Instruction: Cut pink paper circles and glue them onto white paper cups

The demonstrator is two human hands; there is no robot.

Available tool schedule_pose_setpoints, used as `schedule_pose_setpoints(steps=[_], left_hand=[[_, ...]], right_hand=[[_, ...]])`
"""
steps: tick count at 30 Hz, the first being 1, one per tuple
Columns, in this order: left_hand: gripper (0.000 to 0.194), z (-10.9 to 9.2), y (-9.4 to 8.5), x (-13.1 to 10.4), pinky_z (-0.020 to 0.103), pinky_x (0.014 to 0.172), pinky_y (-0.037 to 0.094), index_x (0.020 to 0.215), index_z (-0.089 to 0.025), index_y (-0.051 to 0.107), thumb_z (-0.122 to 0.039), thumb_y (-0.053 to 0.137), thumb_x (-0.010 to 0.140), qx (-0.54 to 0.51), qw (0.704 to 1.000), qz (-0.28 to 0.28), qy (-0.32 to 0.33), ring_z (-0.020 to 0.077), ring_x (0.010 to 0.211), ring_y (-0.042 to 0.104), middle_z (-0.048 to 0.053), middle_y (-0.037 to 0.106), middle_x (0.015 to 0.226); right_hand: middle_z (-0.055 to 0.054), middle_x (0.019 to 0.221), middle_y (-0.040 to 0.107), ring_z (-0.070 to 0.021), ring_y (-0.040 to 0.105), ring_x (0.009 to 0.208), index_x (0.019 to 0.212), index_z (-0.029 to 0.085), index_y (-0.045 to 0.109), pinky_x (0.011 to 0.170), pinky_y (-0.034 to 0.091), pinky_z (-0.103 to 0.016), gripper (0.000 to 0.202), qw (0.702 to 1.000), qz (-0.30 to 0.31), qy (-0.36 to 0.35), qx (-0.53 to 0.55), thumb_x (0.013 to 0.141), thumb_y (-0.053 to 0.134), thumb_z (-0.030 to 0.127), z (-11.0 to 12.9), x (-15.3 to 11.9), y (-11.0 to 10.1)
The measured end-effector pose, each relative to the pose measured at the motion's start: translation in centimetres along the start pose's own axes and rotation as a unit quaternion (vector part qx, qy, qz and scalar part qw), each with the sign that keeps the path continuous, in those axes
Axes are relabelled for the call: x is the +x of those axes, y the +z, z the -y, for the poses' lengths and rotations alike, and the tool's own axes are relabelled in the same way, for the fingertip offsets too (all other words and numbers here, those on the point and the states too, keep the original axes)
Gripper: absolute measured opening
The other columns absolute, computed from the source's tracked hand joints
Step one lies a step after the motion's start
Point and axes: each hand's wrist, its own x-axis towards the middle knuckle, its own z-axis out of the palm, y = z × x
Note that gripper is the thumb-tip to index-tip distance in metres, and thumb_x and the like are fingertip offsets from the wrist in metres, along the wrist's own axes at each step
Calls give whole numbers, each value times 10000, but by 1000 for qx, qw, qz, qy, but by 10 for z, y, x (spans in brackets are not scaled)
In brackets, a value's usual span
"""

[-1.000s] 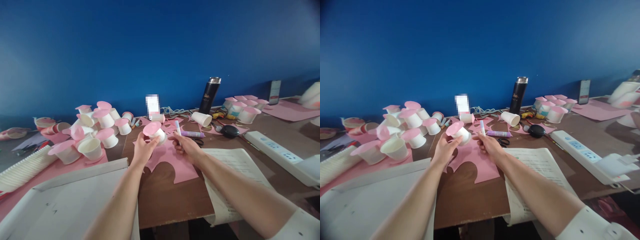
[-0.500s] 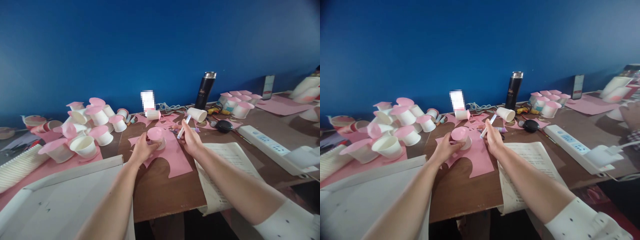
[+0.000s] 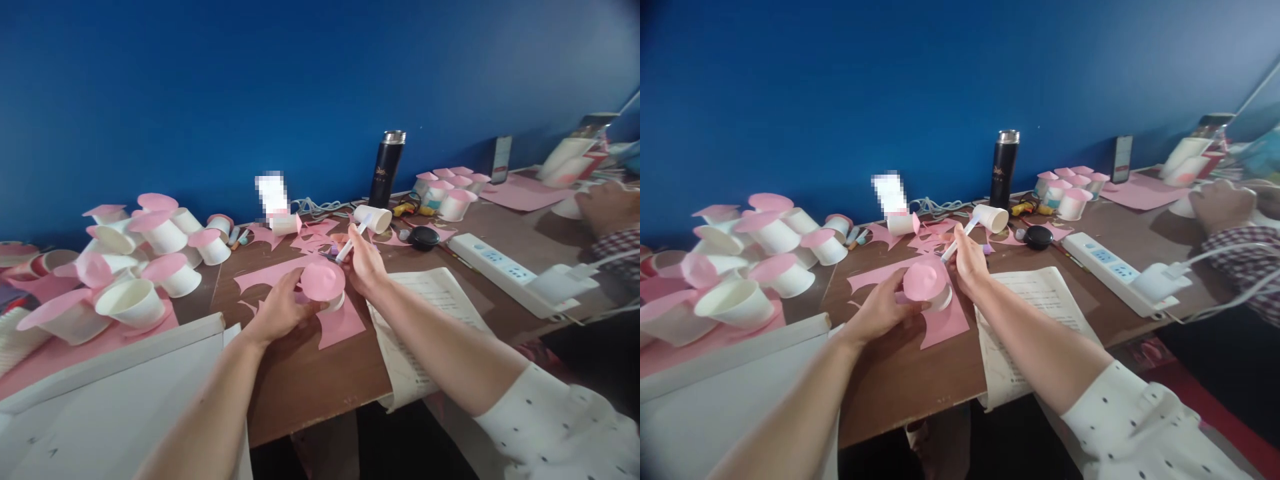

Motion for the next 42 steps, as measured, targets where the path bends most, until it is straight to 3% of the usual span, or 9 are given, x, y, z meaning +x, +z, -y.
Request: schedule_pose_setpoints(steps=[5,11,25,33,38,42], left_hand=[[604,3,4,-1,442,939,421,1216,-183,543,-477,698,712,37,999,31,-2,296,1100,556,112,599,1229],[650,5,3,0,439,943,421,1226,-190,538,-541,689,700,56,998,25,-6,287,1096,557,99,601,1226],[651,5,11,0,419,904,455,1240,-181,538,-541,667,714,103,994,11,-32,285,1070,569,115,606,1198],[587,5,12,1,434,924,441,1222,-186,553,-469,676,723,91,996,14,-3,290,1078,557,106,617,1175],[617,8,-2,4,417,960,428,1285,-181,521,-496,626,766,1,998,52,-18,271,1127,549,115,581,1282],[576,8,-24,4,383,936,442,1227,-172,570,-577,513,822,-7,998,-26,-55,254,1112,567,117,607,1260]], right_hand=[[50,502,377,-64,282,411,702,160,626,368,196,-209,421,998,2,-9,57,774,612,574,6,0,0],[46,507,409,-53,289,399,666,153,632,353,199,-195,410,997,19,-9,72,770,639,550,3,1,1],[34,510,437,-48,325,399,678,131,681,359,228,-190,470,999,11,-4,46,755,628,592,3,2,0],[30,522,480,-66,353,411,715,159,675,390,283,-218,441,1000,-3,-8,9,782,589,587,1,3,-2],[26,526,481,-66,359,405,698,159,666,377,264,-215,446,1000,4,-22,4,793,581,586,0,4,-3],[42,497,432,-60,312,386,688,157,654,351,210,-213,423,1000,-2,-3,25,789,598,564,3,4,-1]])
